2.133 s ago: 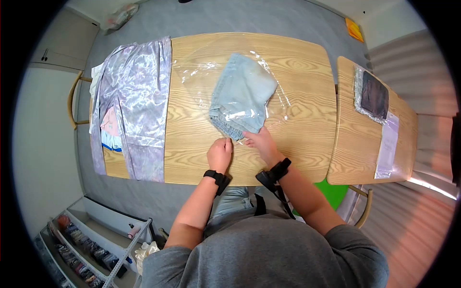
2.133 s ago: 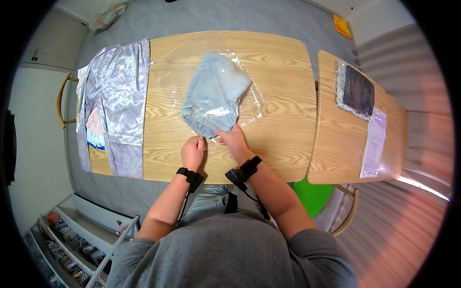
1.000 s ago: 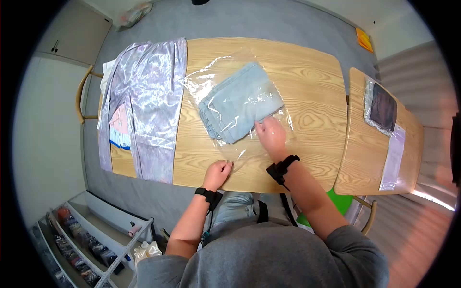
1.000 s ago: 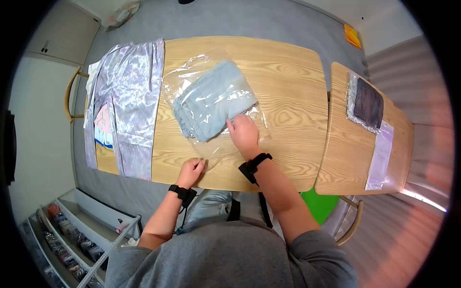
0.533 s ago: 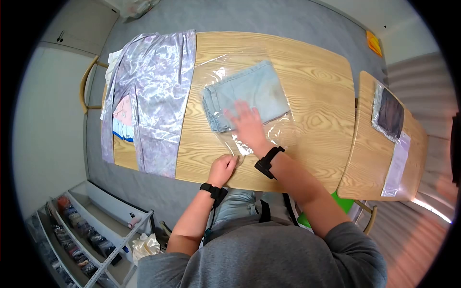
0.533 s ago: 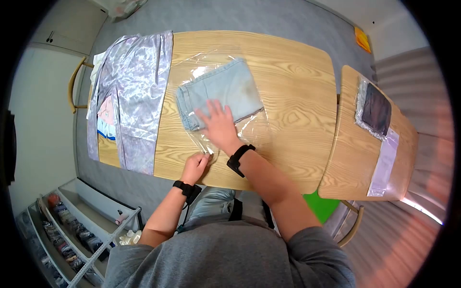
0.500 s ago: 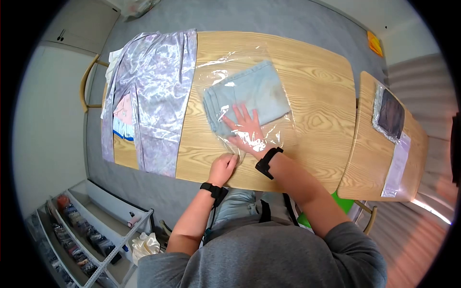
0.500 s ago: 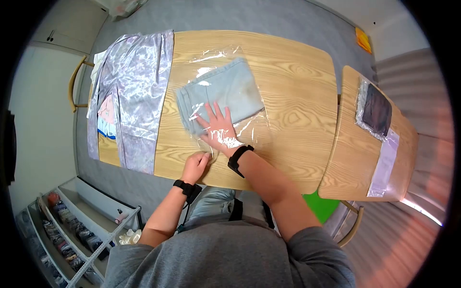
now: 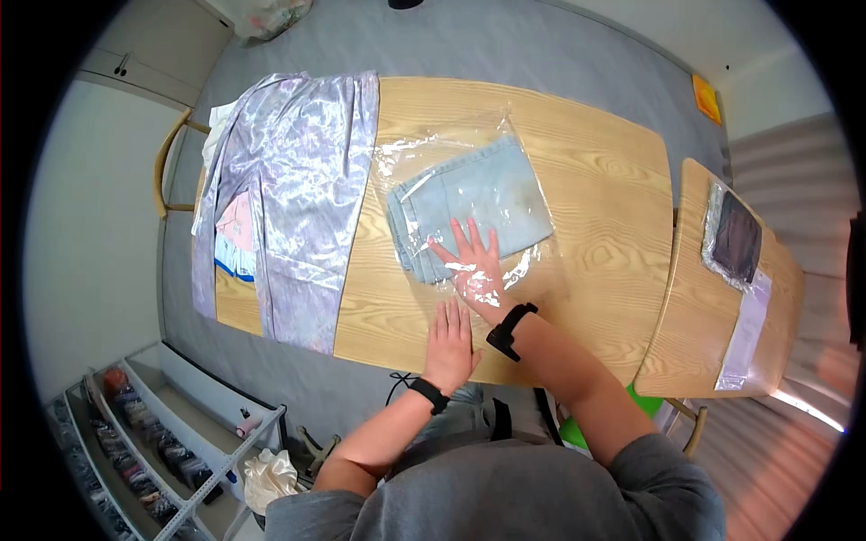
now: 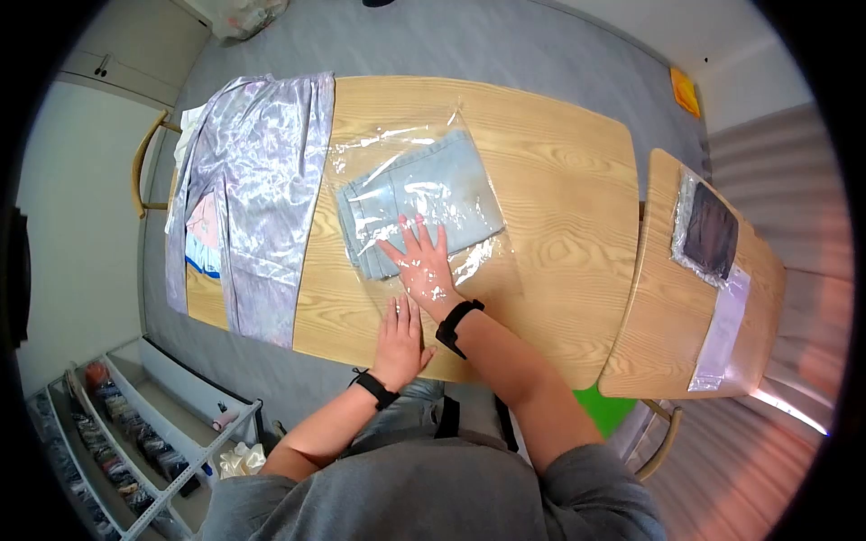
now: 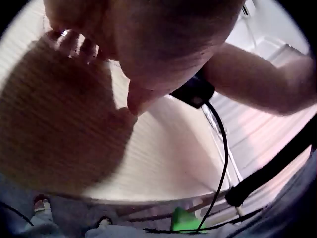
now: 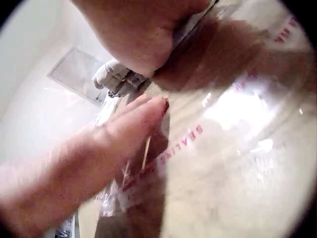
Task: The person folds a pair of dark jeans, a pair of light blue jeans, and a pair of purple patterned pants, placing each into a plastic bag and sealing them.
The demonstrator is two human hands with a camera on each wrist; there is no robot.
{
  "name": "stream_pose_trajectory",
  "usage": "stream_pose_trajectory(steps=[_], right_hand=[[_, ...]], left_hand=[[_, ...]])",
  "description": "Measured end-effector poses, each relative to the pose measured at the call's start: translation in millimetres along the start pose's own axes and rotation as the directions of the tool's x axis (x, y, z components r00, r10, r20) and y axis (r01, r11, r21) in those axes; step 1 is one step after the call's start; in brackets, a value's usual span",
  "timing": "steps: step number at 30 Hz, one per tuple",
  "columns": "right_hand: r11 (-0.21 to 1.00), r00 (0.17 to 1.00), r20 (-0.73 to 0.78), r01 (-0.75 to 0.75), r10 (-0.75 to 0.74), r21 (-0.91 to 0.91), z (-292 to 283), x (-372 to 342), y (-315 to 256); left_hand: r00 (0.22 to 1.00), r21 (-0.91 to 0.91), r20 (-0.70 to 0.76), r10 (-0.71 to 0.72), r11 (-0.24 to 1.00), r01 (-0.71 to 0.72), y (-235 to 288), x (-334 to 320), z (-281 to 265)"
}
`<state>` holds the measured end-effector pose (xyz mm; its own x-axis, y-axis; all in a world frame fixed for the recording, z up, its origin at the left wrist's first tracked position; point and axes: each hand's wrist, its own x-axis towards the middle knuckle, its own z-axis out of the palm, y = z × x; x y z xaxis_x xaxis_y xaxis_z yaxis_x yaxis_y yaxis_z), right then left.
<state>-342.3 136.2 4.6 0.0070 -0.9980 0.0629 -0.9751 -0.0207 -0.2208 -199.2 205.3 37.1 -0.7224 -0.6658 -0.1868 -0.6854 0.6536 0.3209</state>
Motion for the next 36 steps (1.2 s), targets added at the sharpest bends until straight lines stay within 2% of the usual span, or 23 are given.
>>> stream_pose_trajectory(steps=[1,2,9,10,14,16,17,19,20,21,23,27,29,30,32,34,35,36], right_hand=[[1.0,0.999,0.034,0.0,0.0,0.0,3,4,4],[0.996,0.998,-0.06,0.0,0.005,0.094,5,7,8],[0.999,0.999,-0.004,-0.033,0.033,-0.005,-5,64,14],[0.998,0.999,-0.032,-0.043,0.041,-0.056,10,71,17],[0.997,0.997,-0.026,-0.069,0.069,-0.021,-5,80,6],[0.954,0.988,-0.141,-0.025,0.069,0.298,-15,78,-7],[0.955,0.988,-0.139,-0.019,0.063,0.295,-13,83,-12],[0.959,0.997,-0.02,0.081,-0.078,0.271,-6,90,-22],[0.977,0.991,-0.07,0.121,-0.111,0.174,0,94,-24],[0.977,0.991,-0.065,0.123,-0.113,0.176,6,99,-25],[0.991,0.992,-0.061,0.116,-0.112,0.068,13,108,-27],[0.991,0.992,-0.038,0.119,-0.117,0.063,8,110,-26],[0.978,0.994,-0.041,0.105,-0.099,0.179,2,103,-22],[0.979,0.995,-0.038,0.101,-0.096,0.174,-1,94,-19],[0.962,0.983,-0.104,-0.121,0.15,0.244,-7,58,-13],[0.963,0.976,0.038,-0.219,0.215,0.155,-22,7,0],[0.975,0.97,0.184,-0.183,0.158,0.128,-32,-22,5],[0.984,0.941,0.324,-0.141,0.099,0.109,-43,-49,12]], left_hand=[[0.993,0.058,0.116,-0.031,0.998,0.024,0,-2,5],[0.994,0.107,0.102,-0.038,0.994,0.027,1,-1,6],[0.981,0.24,0.185,-0.058,0.971,0.012,8,-10,4],[0.977,0.251,0.206,-0.061,0.968,0.008,9,-10,5],[0.968,0.268,0.239,-0.074,0.963,0.007,11,-9,3],[0.968,0.249,0.239,-0.07,0.968,0.008,10,-7,-2],[0.965,0.23,0.253,-0.063,0.973,0.003,10,-7,-4],[0.969,0.211,0.242,-0.052,0.978,0.0,8,-9,-3],[0.971,0.195,0.235,-0.037,0.981,-0.01,7,-10,-2],[0.971,0.192,0.237,-0.04,0.981,-0.007,6,-11,-2],[0.972,0.176,0.234,-0.034,0.984,-0.008,6,-11,-3],[0.968,0.217,0.246,-0.037,0.976,-0.018,9,-10,-2],[0.959,0.254,0.278,-0.051,0.967,-0.023,9,-11,-3],[0.959,0.249,0.278,-0.045,0.968,-0.027,10,-12,-5],[0.95,0.25,0.308,-0.056,0.968,-0.024,8,-18,-10],[0.951,0.206,0.305,-0.039,0.978,-0.026,-1,-28,-16],[0.955,0.174,0.296,-0.03,0.985,-0.023,-9,-33,-20],[0.977,0.058,0.18,0.109,0.991,-0.122,-20,-37,-33]])
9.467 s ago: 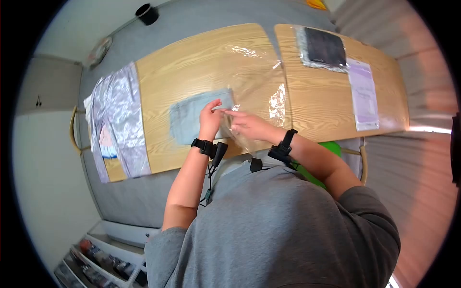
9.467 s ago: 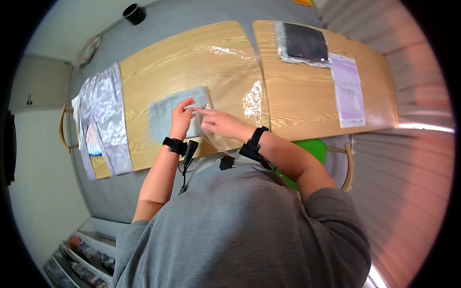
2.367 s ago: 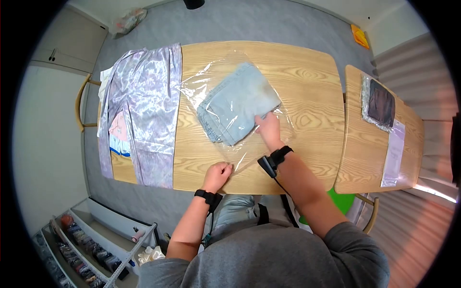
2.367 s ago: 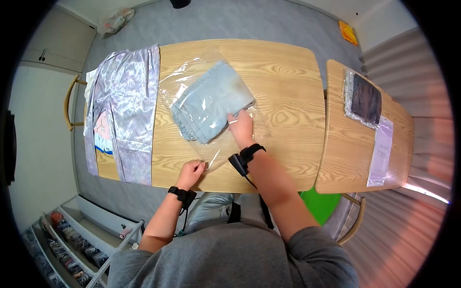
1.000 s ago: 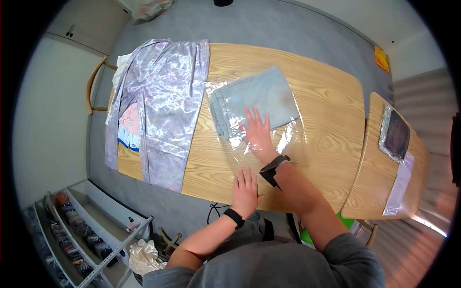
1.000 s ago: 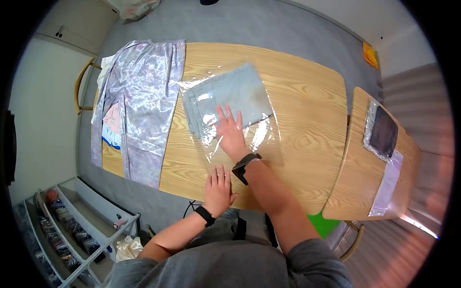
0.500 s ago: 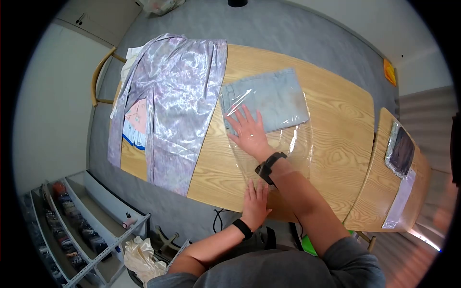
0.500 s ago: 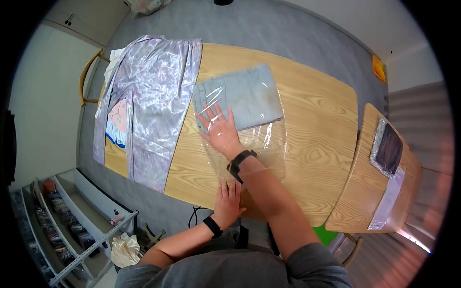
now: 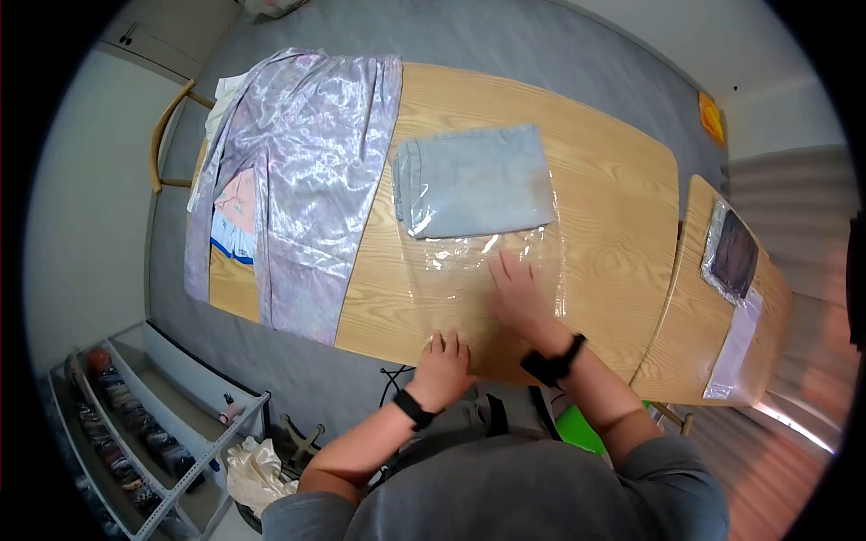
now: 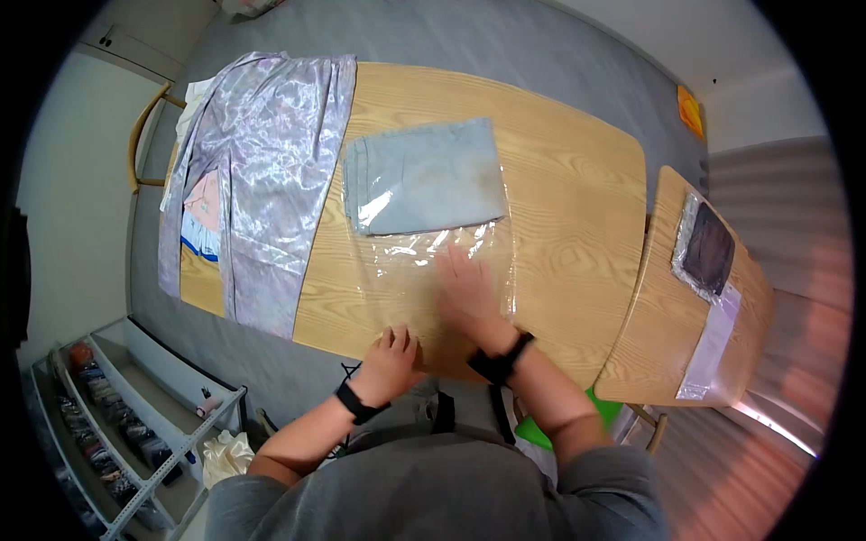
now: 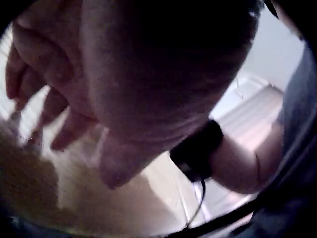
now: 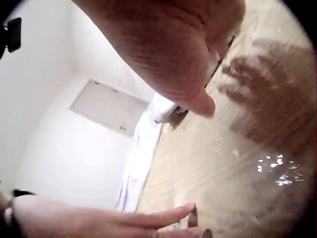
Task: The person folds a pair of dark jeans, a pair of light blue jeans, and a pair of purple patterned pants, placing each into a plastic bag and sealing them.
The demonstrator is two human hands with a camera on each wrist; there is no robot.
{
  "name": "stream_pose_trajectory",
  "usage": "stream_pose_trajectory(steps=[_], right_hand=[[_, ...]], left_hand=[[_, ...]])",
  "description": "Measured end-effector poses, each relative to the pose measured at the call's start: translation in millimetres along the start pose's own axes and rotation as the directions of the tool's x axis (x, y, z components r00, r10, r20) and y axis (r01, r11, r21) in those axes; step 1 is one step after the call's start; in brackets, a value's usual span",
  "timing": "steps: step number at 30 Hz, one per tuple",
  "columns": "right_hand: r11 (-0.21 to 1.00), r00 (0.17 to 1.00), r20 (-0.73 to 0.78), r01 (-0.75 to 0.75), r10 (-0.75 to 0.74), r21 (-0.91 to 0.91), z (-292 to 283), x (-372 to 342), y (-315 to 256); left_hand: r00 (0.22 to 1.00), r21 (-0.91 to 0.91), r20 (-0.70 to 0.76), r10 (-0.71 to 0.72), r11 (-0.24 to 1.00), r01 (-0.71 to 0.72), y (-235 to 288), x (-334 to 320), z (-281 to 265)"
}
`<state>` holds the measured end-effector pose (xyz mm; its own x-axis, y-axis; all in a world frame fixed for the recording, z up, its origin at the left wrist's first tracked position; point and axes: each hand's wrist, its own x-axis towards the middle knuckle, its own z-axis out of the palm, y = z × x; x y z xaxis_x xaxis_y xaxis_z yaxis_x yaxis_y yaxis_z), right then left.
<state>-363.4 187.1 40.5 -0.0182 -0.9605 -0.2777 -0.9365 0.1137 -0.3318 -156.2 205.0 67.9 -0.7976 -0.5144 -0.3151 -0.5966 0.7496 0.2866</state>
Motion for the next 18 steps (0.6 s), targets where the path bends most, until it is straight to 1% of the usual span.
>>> stream_pose_trajectory(steps=[1,2,3,4,5,6,7,8,9,10,11,12,13,15,16,17,18], right_hand=[[0.951,0.972,0.169,0.107,-0.161,0.292,-7,-28,16],[0.808,0.894,0.274,0.145,-0.355,0.571,-19,-49,32],[0.762,0.865,0.357,0.044,-0.353,0.646,-47,-60,39],[0.706,0.828,0.434,-0.066,-0.355,0.705,-70,-68,47],[0.453,0.878,0.406,-0.263,-0.254,0.852,-72,-72,67],[0.13,0.903,0.406,-0.389,-0.14,0.912,-72,-68,85],[0.132,0.932,0.325,-0.347,0.158,0.929,-65,-55,96],[0.147,0.871,0.215,-0.307,0.442,0.94,-61,-41,108],[0.275,0.842,0.075,-0.256,0.534,0.927,-65,-23,103],[0.403,0.796,-0.075,-0.221,0.601,0.888,-68,-3,97],[0.282,0.82,0.01,-0.209,0.573,0.936,-49,16,112],[0.155,0.843,0.09,-0.201,0.53,0.967,-25,29,125],[0.151,0.84,0.087,-0.197,0.536,0.969,-22,32,127],[0.089,0.891,0.193,-0.25,0.411,0.964,-17,32,125],[0.092,0.84,0.221,-0.304,0.496,0.948,-14,28,126],[0.082,0.836,0.216,-0.295,0.504,0.952,-8,20,130],[0.095,0.844,0.188,-0.27,0.502,0.958,-2,8,135]], left_hand=[[1.0,-0.003,0.004,0.002,1.0,-0.002,-17,-3,-6],[0.995,-0.41,0.03,0.098,0.909,-0.077,-35,-3,-12],[0.98,-0.745,0.017,0.196,0.656,-0.118,-48,0,-19],[0.999,-0.721,0.044,-0.025,0.691,0.049,-52,3,-43],[0.968,-0.691,0.063,-0.242,0.689,0.218,-56,7,-66],[0.923,-0.741,-0.078,-0.376,0.641,0.199,-72,16,-53],[0.839,-0.786,-0.209,-0.503,0.596,0.162,-93,27,-30],[0.785,-0.823,-0.235,-0.573,0.547,0.153,-110,41,-13],[0.725,-0.858,-0.252,-0.641,0.495,0.139,-123,55,-2],[0.751,-0.93,-0.089,-0.655,0.325,0.173,-135,66,0],[0.766,-0.965,0.078,-0.638,0.144,0.218,-139,75,0],[0.761,-0.936,0.207,-0.615,0.101,0.337,-131,80,-18],[0.745,-0.953,0.25,-0.619,-0.019,0.304,-122,87,-27],[0.756,-0.957,0.265,-0.598,-0.065,0.284,-130,98,-13],[0.761,-0.956,0.262,-0.594,-0.053,0.288,-133,100,-2],[0.802,-0.969,0.238,-0.548,-0.083,0.231,-138,103,10],[0.841,-0.978,0.21,-0.499,-0.118,0.174,-136,106,10]])
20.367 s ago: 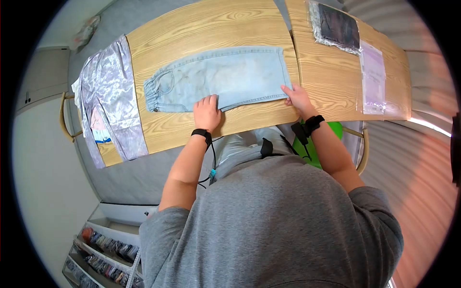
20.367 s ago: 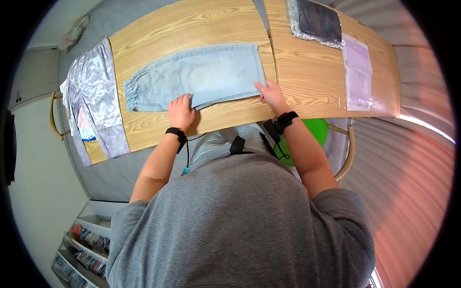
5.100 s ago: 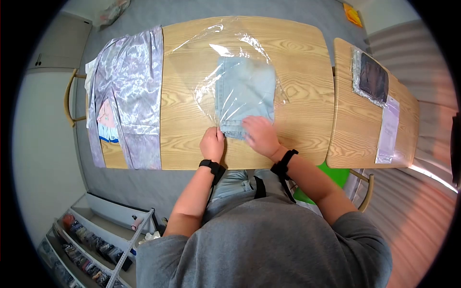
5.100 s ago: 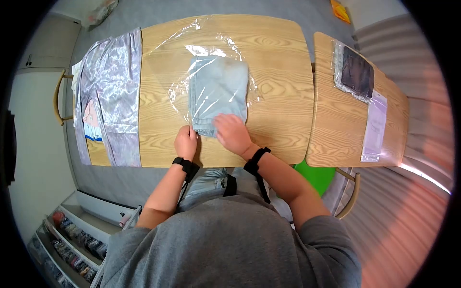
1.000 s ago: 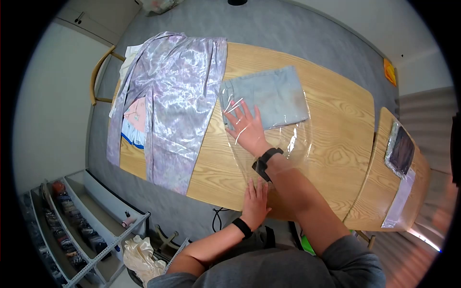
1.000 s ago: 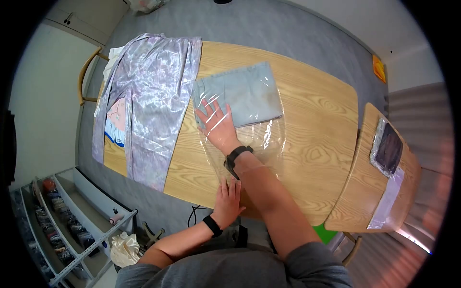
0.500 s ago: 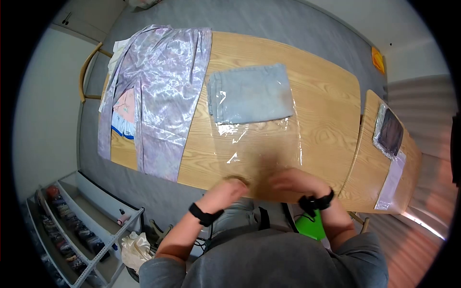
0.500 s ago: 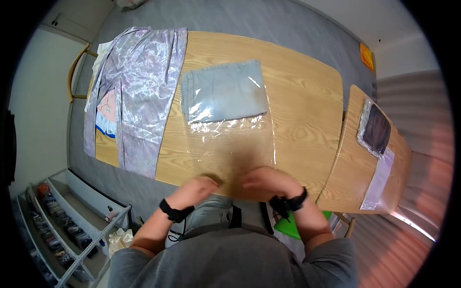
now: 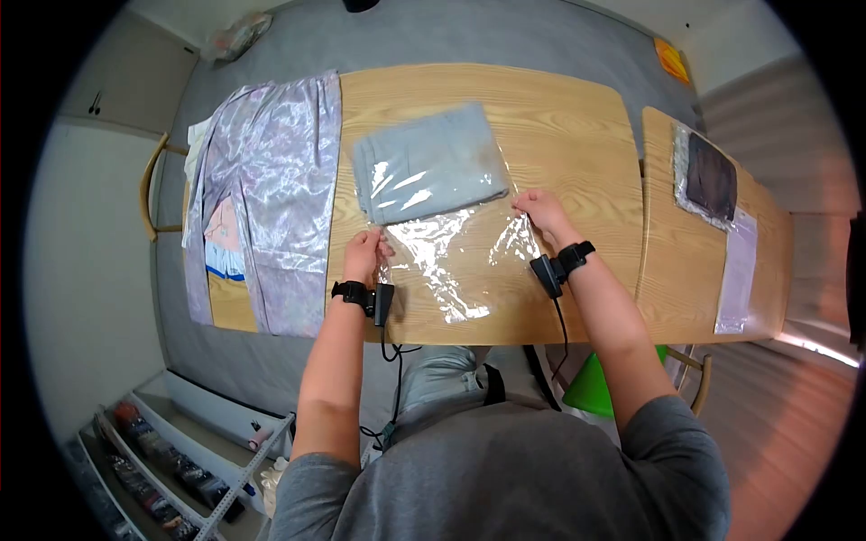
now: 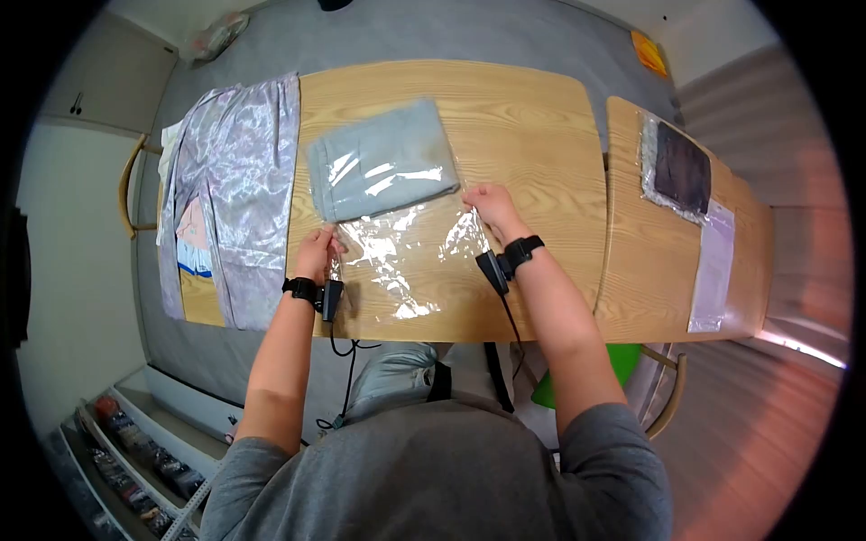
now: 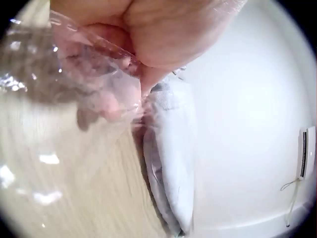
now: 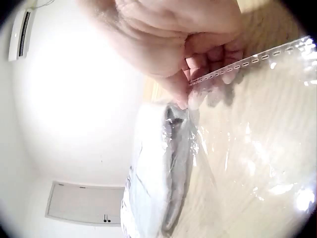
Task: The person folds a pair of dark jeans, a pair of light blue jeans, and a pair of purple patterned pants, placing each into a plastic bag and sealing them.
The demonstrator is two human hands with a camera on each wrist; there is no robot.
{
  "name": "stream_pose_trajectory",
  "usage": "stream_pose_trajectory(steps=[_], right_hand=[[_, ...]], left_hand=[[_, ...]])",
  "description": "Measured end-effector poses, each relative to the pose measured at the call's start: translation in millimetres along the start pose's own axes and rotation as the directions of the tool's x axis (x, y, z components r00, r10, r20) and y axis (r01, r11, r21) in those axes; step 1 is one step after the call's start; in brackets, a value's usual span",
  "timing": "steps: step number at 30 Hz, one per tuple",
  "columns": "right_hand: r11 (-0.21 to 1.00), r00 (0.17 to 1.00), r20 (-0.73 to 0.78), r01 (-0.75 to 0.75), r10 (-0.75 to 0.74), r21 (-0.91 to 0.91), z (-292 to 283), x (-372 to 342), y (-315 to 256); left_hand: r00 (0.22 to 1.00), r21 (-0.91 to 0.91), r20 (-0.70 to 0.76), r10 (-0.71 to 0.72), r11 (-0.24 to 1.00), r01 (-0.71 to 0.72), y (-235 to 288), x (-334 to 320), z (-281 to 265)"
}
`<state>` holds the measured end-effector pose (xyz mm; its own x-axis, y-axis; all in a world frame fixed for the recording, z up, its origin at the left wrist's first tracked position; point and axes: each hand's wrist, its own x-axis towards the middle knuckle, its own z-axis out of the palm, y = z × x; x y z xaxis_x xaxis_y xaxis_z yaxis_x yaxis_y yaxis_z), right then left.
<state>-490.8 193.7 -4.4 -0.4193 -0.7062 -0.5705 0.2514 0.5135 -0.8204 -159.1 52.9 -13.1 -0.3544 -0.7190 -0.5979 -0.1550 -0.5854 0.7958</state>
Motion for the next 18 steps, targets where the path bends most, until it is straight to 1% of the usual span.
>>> stream_pose_trajectory(steps=[1,2,3,4,5,6,7,8,9,10,11,12,13,14,15,16,18], right_hand=[[1.0,1.0,-0.002,0.028,-0.028,-0.002,-10,-8,10],[1.0,0.999,-0.042,-0.024,0.024,-0.014,-19,-30,7],[1.0,0.998,-0.058,-0.026,0.025,-0.01,-30,-43,17],[0.999,0.997,-0.063,-0.036,0.035,-0.016,-43,-56,29],[0.999,0.997,-0.067,-0.048,0.046,-0.023,-56,-68,41],[0.998,0.995,-0.079,-0.059,0.057,-0.019,-66,-81,55],[1.0,0.995,-0.094,-0.031,0.03,-0.004,-74,-95,69],[1.0,0.994,-0.108,-0.005,0.006,0.012,-80,-107,77],[0.999,0.993,-0.114,-0.024,0.026,0.021,-85,-118,86],[0.977,0.965,-0.241,0.058,-0.108,-0.207,-88,-128,94],[0.896,0.91,-0.323,0.103,-0.26,-0.432,-89,-138,98],[0.64,0.802,-0.214,0.252,-0.558,-0.726,-90,-148,94],[0.652,0.81,-0.22,0.243,-0.544,-0.718,-89,-152,90],[0.48,0.787,-0.078,0.291,-0.612,-0.827,-87,-153,84],[0.285,0.755,0.075,0.336,-0.652,-0.898,-86,-153,78],[0.294,0.758,0.069,0.333,-0.648,-0.896,-83,-153,73],[0.003,0.707,0.405,0.498,-0.58,-0.867,-76,-150,61]], left_hand=[[1.0,0.009,0.015,0.001,1.0,-0.001,-1,-1,3],[1.0,0.147,-0.008,-0.031,0.989,0.031,1,-7,10],[0.998,0.28,-0.035,-0.058,0.958,0.066,0,-12,17],[0.999,0.255,0.026,-0.047,0.966,0.039,-7,-14,22],[0.998,0.26,0.038,-0.055,0.965,0.043,-10,-18,28],[0.991,0.308,0.108,-0.082,0.95,0.045,-14,-23,32],[0.978,0.356,0.174,-0.113,0.934,0.045,-19,-27,35],[0.975,0.411,0.177,-0.134,0.91,0.05,-23,-30,36],[0.972,0.42,0.179,-0.154,0.905,0.066,-28,-33,36],[0.965,0.575,0.158,0.209,0.775,-0.262,-32,-35,34],[0.817,0.7,0.206,0.539,0.502,-0.508,-33,-40,32],[0.832,0.834,0.281,0.478,0.307,-0.458,-16,-53,32],[0.839,0.839,0.285,0.463,0.303,-0.452,-8,-58,32],[0.707,0.825,0.484,0.516,-0.001,-0.565,0,-59,33],[0.547,0.725,0.675,0.495,-0.306,-0.617,5,-59,34],[0.549,0.722,0.679,0.487,-0.309,-0.619,9,-59,35],[0.45,0.529,0.848,0.279,-0.474,-0.703,14,-55,41]])
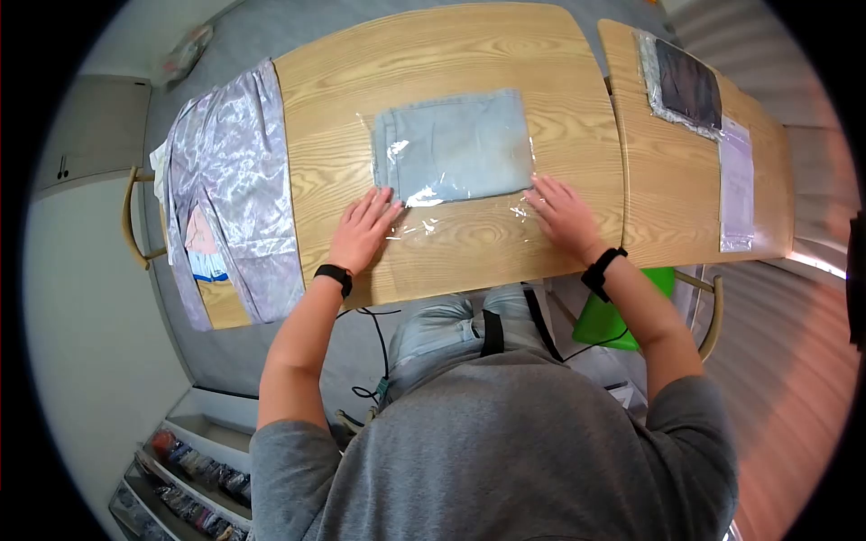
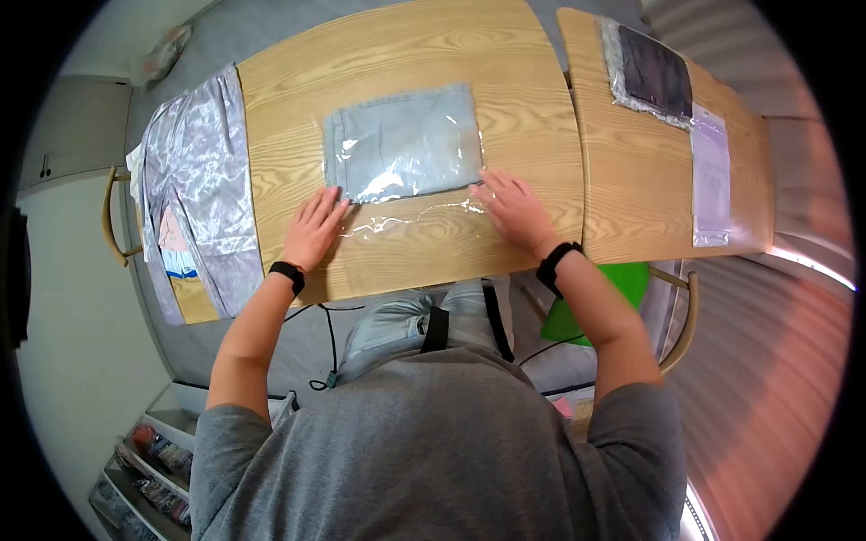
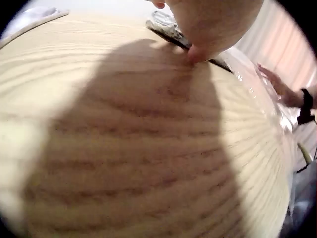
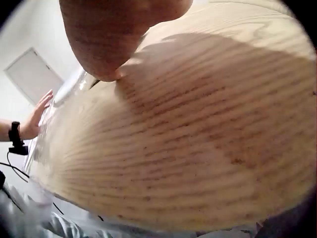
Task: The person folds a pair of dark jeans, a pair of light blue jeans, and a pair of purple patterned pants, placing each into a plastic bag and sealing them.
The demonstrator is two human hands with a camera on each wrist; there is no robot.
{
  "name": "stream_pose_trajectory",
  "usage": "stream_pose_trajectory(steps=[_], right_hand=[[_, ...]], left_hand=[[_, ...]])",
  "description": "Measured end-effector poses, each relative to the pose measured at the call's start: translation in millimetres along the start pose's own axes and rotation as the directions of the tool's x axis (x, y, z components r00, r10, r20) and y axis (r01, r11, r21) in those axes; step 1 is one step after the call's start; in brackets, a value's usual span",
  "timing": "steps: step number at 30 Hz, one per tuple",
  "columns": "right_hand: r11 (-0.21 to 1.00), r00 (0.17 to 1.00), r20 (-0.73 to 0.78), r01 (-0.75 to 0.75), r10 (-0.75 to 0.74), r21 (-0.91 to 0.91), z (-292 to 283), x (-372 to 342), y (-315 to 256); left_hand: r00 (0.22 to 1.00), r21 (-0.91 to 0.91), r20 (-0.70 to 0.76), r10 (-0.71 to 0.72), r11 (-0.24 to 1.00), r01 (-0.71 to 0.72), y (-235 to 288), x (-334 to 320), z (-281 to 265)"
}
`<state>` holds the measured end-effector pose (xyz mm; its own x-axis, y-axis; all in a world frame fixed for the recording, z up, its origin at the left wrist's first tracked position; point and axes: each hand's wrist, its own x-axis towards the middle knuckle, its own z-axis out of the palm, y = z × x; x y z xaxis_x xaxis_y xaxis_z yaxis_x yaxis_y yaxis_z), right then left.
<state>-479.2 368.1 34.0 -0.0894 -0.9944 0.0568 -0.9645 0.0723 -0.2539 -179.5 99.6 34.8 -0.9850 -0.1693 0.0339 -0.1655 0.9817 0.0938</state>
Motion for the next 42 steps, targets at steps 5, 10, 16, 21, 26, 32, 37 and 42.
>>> stream_pose_trajectory(steps=[5,10,16,21,26,32,37,42], right_hand=[[0.992,0.979,0.157,0.129,-0.129,0.013,2,16,14],[0.98,0.977,0.193,0.05,-0.087,0.19,4,10,21],[0.622,0.96,0.178,-0.275,0.214,0.733,-1,11,14],[0.328,0.823,0.279,-0.475,0.495,0.817,1,17,0],[0.135,0.739,0.238,-0.406,0.631,0.904,30,18,-5],[0.086,0.58,0.148,-0.357,0.801,0.93,39,37,-18],[0.161,0.471,0.099,-0.481,0.876,0.862,43,43,-20],[0.09,0.327,0.136,-0.59,0.935,0.802,38,52,-26]], left_hand=[[0.992,-0.048,0.009,0.124,0.991,-0.124,-7,7,6],[0.987,-0.379,0.158,0.033,0.925,0.03,-12,9,-3],[0.943,-0.781,0.191,-0.271,0.541,0.314,0,10,-22],[0.806,-0.861,0.3,-0.511,0.219,0.46,9,6,2],[0.702,-0.819,0.355,-0.617,0.156,0.552,5,8,34],[0.592,-0.85,0.347,-0.727,0.024,0.527,22,27,33],[0.543,-0.856,0.343,-0.766,-0.018,0.516,20,27,40],[0.498,-0.838,0.342,-0.797,-0.019,0.545,24,33,37]])
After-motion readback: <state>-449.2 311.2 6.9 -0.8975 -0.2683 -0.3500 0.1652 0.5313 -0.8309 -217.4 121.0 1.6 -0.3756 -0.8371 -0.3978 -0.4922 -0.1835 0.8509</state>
